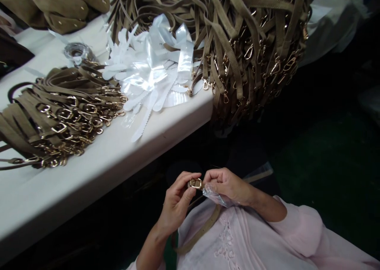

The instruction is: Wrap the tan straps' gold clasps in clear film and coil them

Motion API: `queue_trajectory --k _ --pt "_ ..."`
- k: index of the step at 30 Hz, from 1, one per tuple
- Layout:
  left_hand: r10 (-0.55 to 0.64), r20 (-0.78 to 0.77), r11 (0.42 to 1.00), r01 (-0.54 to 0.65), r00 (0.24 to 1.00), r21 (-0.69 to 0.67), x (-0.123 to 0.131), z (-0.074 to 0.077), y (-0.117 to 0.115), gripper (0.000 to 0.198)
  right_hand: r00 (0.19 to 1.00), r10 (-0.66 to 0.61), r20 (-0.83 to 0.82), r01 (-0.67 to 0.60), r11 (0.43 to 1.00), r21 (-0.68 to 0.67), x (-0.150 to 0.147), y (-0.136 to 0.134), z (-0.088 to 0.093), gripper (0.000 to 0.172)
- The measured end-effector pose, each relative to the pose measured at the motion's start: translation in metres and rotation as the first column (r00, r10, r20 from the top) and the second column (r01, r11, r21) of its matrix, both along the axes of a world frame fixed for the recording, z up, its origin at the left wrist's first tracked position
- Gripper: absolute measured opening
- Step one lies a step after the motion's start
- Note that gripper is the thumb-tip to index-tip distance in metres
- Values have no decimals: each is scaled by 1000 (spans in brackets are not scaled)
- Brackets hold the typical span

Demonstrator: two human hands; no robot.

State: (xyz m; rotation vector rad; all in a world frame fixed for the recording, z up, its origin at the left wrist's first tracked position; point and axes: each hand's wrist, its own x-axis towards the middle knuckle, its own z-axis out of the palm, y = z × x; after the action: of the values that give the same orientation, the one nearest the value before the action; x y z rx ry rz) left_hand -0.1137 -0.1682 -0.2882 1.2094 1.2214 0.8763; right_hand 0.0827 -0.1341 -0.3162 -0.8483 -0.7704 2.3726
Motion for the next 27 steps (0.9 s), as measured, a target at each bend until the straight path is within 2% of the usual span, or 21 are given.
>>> queue_trajectory --k 4,7,9,12,14,17,20,23,27 --pt "-80 -4 997 80 997 9 2 3 4 26 996 -93 0 93 996 3 -7 -3 1 42" --pt "-29 10 999 29 1000 -43 3 3 5 23 986 -166 1 166 986 -23 -13 -5 3 45" --pt "22 74 995 -14 997 -98 5 0 3 24 984 -178 -29 175 982 -72 -15 -5 4 48" --pt "156 262 970 -97 953 -224 11 -8 0 27 986 -140 -91 127 982 -141 -17 -2 3 51" --pt "254 327 943 -159 910 -291 14 -11 1 27 987 -100 -130 78 983 -165 -16 0 2 50" --pt "373 311 910 -280 874 -305 12 -12 7 23 983 -21 -184 -8 987 -158 -11 1 0 47" --pt "487 297 870 -428 821 -243 2 -9 13 25 977 76 -200 -101 988 -120 -6 0 -2 48" --pt "538 310 843 -503 784 -191 -7 -8 13 29 985 104 -138 -123 983 -137 -5 -3 -2 45" --pt "518 319 855 -476 794 -203 -10 -11 9 34 999 46 9 -45 997 -66 -7 -3 1 42"
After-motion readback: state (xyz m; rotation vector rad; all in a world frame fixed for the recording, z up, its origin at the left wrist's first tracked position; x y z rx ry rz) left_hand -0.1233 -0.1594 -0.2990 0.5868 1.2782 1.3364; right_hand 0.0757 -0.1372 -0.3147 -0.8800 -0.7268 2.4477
